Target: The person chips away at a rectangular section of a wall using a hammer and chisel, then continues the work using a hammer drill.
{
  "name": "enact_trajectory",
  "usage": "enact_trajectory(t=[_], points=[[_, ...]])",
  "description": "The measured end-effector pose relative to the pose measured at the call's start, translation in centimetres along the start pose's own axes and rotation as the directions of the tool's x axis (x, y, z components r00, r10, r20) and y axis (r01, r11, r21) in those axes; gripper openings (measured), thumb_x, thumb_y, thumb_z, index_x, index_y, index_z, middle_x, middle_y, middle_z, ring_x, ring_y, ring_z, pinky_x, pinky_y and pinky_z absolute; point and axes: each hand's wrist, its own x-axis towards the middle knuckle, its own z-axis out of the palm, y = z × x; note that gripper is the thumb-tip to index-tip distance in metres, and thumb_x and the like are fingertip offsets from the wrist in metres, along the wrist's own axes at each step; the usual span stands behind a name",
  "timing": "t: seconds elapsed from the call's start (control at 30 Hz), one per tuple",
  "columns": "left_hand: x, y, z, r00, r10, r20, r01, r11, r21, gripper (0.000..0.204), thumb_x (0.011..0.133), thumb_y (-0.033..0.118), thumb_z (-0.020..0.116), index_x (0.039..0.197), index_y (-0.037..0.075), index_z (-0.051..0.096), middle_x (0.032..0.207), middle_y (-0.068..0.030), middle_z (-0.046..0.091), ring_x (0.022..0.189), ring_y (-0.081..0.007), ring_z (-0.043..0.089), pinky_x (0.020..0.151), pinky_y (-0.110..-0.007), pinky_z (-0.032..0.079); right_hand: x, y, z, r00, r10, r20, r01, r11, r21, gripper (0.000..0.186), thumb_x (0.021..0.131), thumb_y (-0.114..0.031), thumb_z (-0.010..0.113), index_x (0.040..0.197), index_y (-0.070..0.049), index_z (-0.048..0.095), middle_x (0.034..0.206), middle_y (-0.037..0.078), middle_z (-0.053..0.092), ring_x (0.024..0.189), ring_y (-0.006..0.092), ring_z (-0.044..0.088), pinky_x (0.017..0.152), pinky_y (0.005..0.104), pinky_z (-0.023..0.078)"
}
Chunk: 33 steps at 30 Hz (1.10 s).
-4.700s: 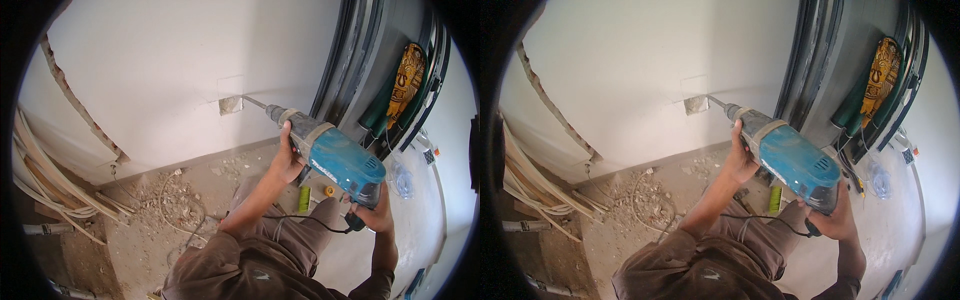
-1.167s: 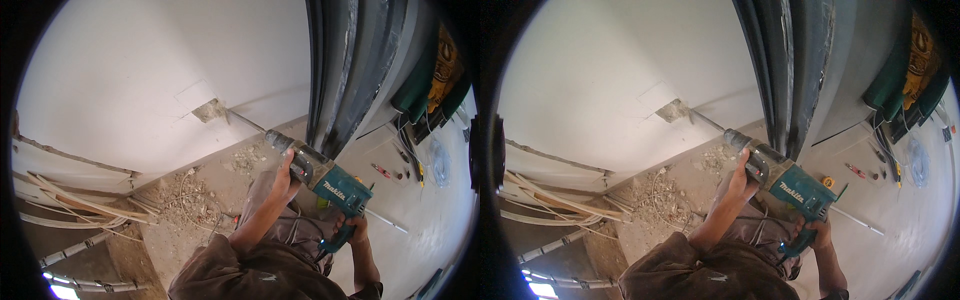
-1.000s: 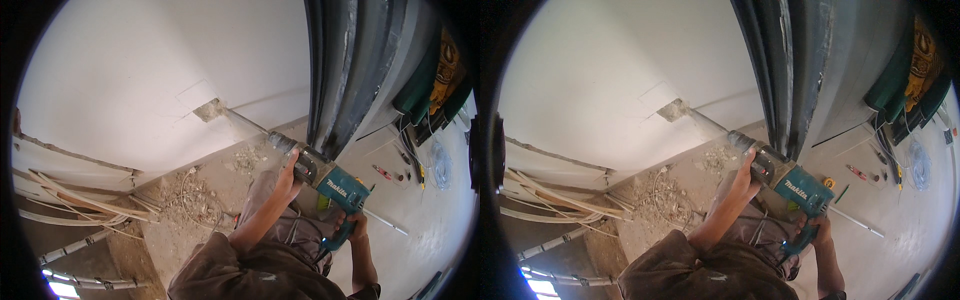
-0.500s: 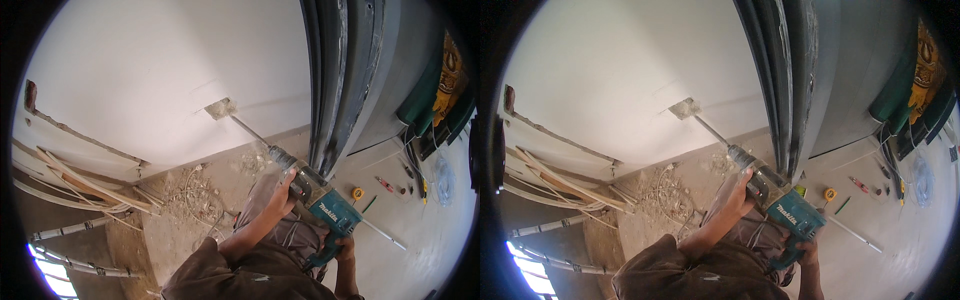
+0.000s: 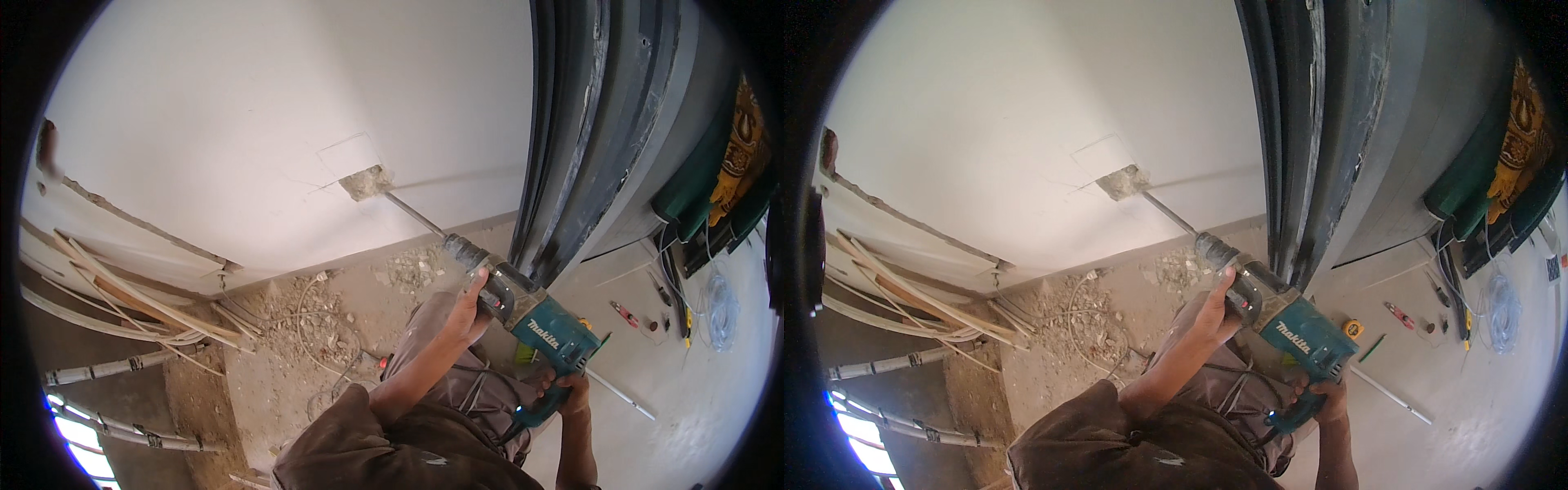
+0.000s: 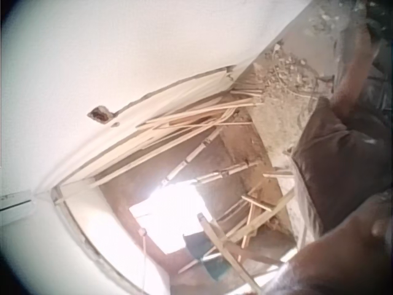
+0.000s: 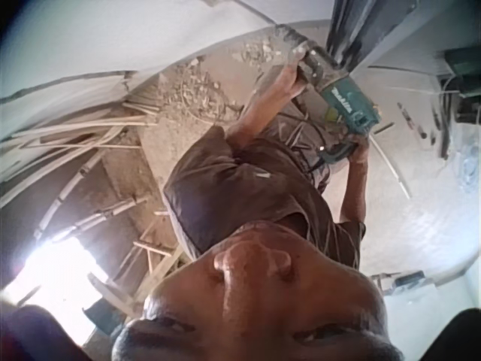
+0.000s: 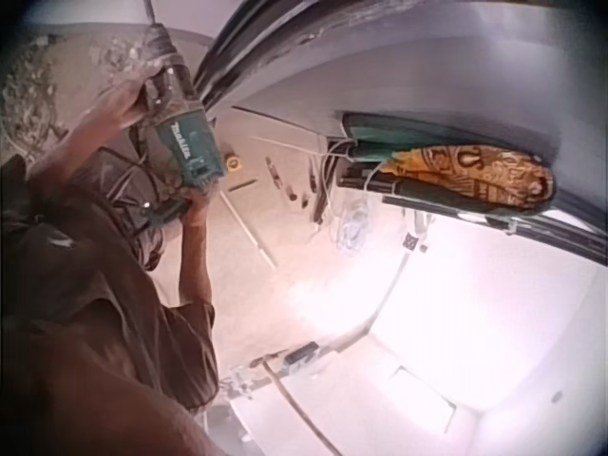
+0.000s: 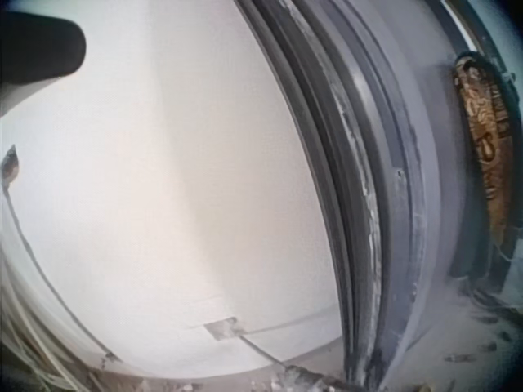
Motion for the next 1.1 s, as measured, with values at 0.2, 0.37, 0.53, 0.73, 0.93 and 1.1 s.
enact_trajectory(t=[0.2, 0.37, 0.53, 0.73, 0.93, 1.1], points=[[1.7, 0.0, 1.5, 0.998, -0.005, -0.069, 0.005, 1.000, -0.001, 0.038, 0.087, 0.031, 0.070, 0.114, 0.007, 0.055, 0.102, -0.0037, 0.064, 0.092, -0.0168, 0.063, 0.085, -0.032, 0.051, 2.7, -1.6, -1.6, 0.995, 0.026, 0.094, -0.021, 0.998, -0.057, 0.043, 0.064, -0.012, 0.050, 0.106, -0.001, 0.053, 0.077, 0.008, 0.054, 0.068, 0.0230, 0.055, 0.059, 0.0411, 0.052], [2.7, -0.6, -0.2, 0.990, -0.003, -0.142, 0.010, 0.999, 0.047, 0.036, 0.085, 0.028, 0.072, 0.111, 0.008, 0.057, 0.100, -0.0035, 0.065, 0.090, -0.0167, 0.064, 0.082, -0.033, 0.053, 4.9, -0.7, -4.3, 0.986, 0.148, 0.078, -0.152, 0.987, 0.049, 0.039, 0.065, -0.014, 0.049, 0.103, -0.002, 0.053, 0.076, 0.006, 0.051, 0.068, 0.0196, 0.052, 0.057, 0.0366, 0.050], [3.6, -0.8, -0.2, 0.986, 0.017, -0.164, 0.004, 0.992, 0.125, 0.032, 0.084, 0.024, 0.073, 0.109, 0.010, 0.059, 0.099, -0.0030, 0.066, 0.090, -0.0165, 0.065, 0.079, -0.033, 0.054, 6.3, 0.0, -5.2, 0.977, 0.204, 0.065, -0.212, 0.968, 0.135, 0.037, 0.065, -0.014, 0.049, 0.100, -0.003, 0.053, 0.076, 0.004, 0.050, 0.066, 0.0177, 0.050, 0.057, 0.0344, 0.048], [5.4, -1.3, -5.2, 0.977, 0.203, -0.059, -0.163, 0.903, 0.398, 0.027, 0.084, 0.015, 0.071, 0.108, 0.010, 0.061, 0.099, -0.0039, 0.067, 0.088, -0.0161, 0.066, 0.077, -0.032, 0.054, 6.7, 1.1, -4.5, 0.965, 0.247, 0.094, -0.261, 0.945, 0.196, 0.041, 0.065, -0.015, 0.050, 0.105, -0.004, 0.052, 0.075, 0.004, 0.049, 0.065, 0.0168, 0.048, 0.059, 0.0361, 0.046], [3.7, -2.2, -5.8, 0.982, 0.169, -0.082, -0.140, 0.949, 0.281, 0.029, 0.087, 0.018, 0.067, 0.112, 0.008, 0.058, 0.104, -0.0059, 0.066, 0.095, -0.0187, 0.064, 0.083, -0.033, 0.052, 4.6, 3.5, -5.4, 0.972, 0.217, 0.088, -0.231, 0.948, 0.220, 0.048, 0.065, -0.015, 0.050, 0.111, -0.001, 0.051, 0.083, 0.009, 0.056, 0.070, 0.0225, 0.055, 0.059, 0.0381, 0.049], [-0.7, -1.7, -2.0, 0.980, -0.068, -0.188, 0.082, 0.994, 0.072, 0.039, 0.091, 0.033, 0.063, 0.121, 0.009, 0.054, 0.114, -0.0069, 0.062, 0.107, -0.0235, 0.060, 0.095, -0.038, 0.048, -0.3, 4.1, -2.5, 0.991, 0.058, 0.119, -0.067, 0.995, 0.070, 0.058, 0.064, -0.013, 0.055, 0.118, 0.004, 0.047, 0.098, 0.021, 0.063, 0.085, 0.0324, 0.064, 0.065, 0.0449, 0.056]])
